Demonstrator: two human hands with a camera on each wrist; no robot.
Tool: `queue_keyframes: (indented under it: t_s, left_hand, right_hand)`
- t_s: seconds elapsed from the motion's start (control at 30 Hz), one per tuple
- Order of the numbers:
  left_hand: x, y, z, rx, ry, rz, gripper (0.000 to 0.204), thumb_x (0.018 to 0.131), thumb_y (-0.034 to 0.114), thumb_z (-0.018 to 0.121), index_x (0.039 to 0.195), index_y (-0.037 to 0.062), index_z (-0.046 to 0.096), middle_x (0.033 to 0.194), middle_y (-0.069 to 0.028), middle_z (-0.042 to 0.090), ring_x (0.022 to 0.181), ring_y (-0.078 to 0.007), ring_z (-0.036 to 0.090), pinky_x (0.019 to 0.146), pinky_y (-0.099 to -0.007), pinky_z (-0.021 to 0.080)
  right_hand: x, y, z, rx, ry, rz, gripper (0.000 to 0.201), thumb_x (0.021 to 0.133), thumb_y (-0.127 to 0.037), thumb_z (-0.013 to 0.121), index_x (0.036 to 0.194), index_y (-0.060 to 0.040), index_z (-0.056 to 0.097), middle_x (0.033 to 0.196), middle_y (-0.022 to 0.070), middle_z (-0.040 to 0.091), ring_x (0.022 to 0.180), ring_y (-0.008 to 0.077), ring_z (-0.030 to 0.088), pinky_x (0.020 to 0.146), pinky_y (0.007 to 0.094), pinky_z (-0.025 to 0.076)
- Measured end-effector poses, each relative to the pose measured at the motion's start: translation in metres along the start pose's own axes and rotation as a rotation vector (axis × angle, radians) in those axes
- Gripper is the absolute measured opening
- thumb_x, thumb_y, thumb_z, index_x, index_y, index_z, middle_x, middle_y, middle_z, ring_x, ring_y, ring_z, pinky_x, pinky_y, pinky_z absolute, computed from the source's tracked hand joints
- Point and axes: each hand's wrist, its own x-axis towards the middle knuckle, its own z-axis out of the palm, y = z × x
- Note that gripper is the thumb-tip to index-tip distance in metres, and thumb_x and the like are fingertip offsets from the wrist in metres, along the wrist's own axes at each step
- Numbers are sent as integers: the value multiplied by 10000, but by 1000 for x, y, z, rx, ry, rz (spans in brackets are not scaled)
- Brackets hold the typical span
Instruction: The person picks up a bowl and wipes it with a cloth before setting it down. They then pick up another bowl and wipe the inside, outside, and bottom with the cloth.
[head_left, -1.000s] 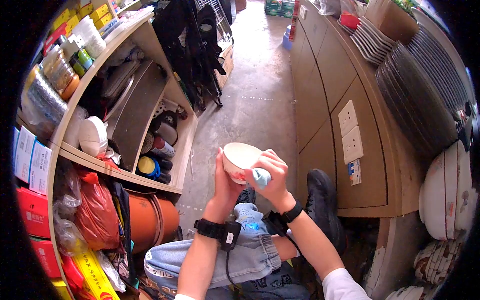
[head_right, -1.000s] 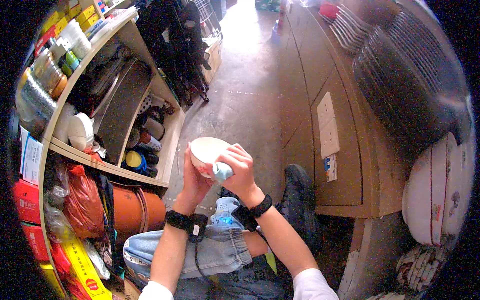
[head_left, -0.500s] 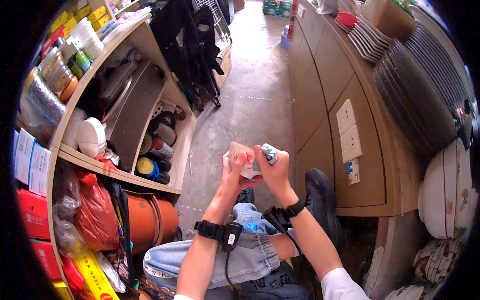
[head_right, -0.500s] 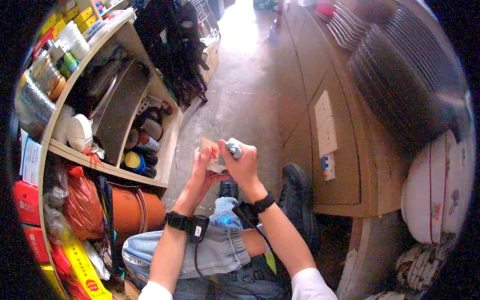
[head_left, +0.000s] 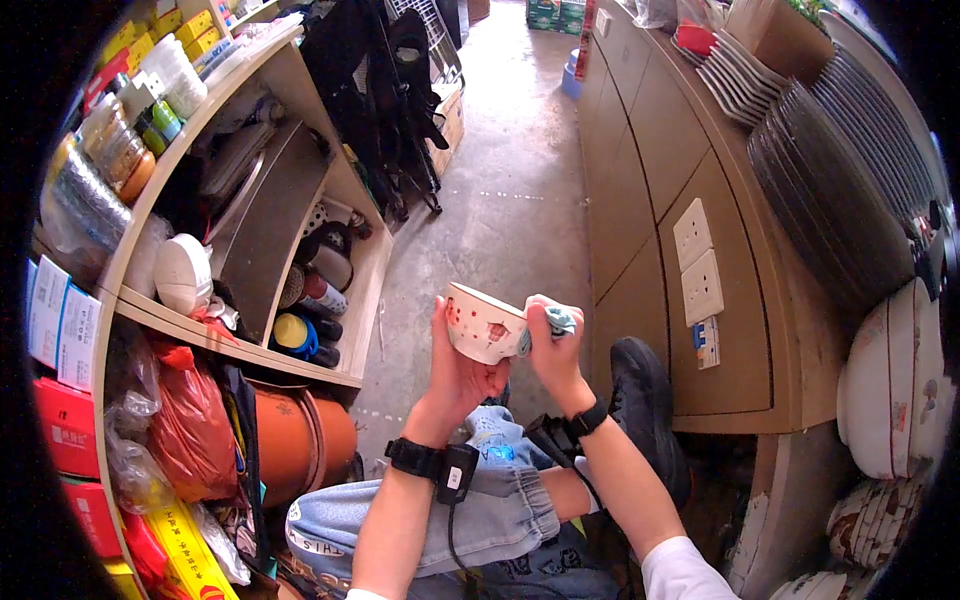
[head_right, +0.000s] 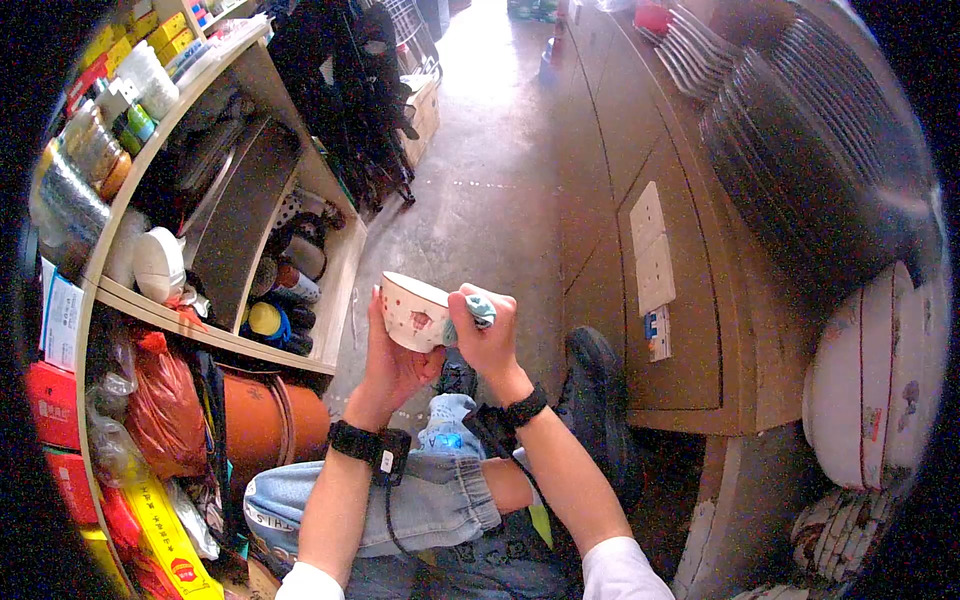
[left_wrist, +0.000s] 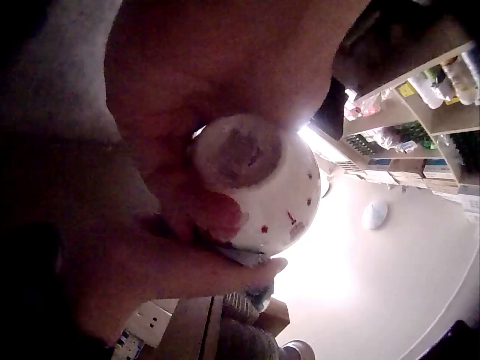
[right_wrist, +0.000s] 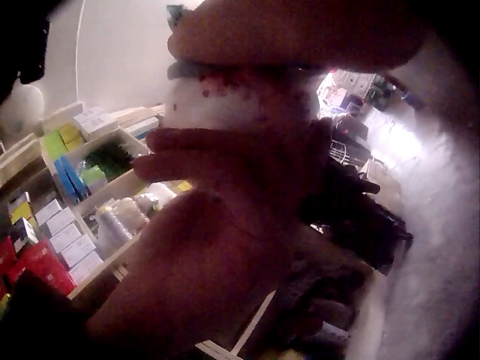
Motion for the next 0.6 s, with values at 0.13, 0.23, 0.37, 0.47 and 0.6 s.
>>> queue_keyframes:
  t_s: [0.13,0.23,0.37,0.47,0.6]
  left_hand:
    - [3,-4,8,244,123,2,909,902,824,220,1319,81,537,1065,-119,682,903,-227,704,742,-368,610]
    - [3,-3,19,255,164,65,857,935,773,282,1395,73,458,1215,-139,621,1092,-257,654,859,-414,602]
    - [8,-14,7,377,172,215,729,952,702,415,1334,82,430,1219,-135,581,1089,-253,636,859,-435,594]
    - [3,-6,19,478,236,265,706,941,652,516,1326,69,414,1205,-128,576,1060,-244,647,865,-431,595]
    - [4,-4,13,419,192,189,764,914,740,443,1274,67,482,1075,-105,631,890,-209,679,734,-352,595]
  right_hand:
    - [-3,9,5,73,174,89,395,953,-193,641,639,-4,496,537,87,394,482,120,372,459,339,317]
    - [0,0,2,-43,145,114,390,949,-209,657,642,-8,523,533,104,432,475,126,390,458,341,333]
    - [1,-4,5,-203,25,26,361,942,-214,667,658,-13,568,540,134,483,459,159,445,462,346,369]
    - [2,-8,9,-135,41,3,384,941,-170,658,641,5,495,531,78,369,486,104,342,455,324,309]
    - [1,-9,4,-195,2,-7,350,924,-204,682,658,-9,566,541,130,480,450,213,471,465,349,377]
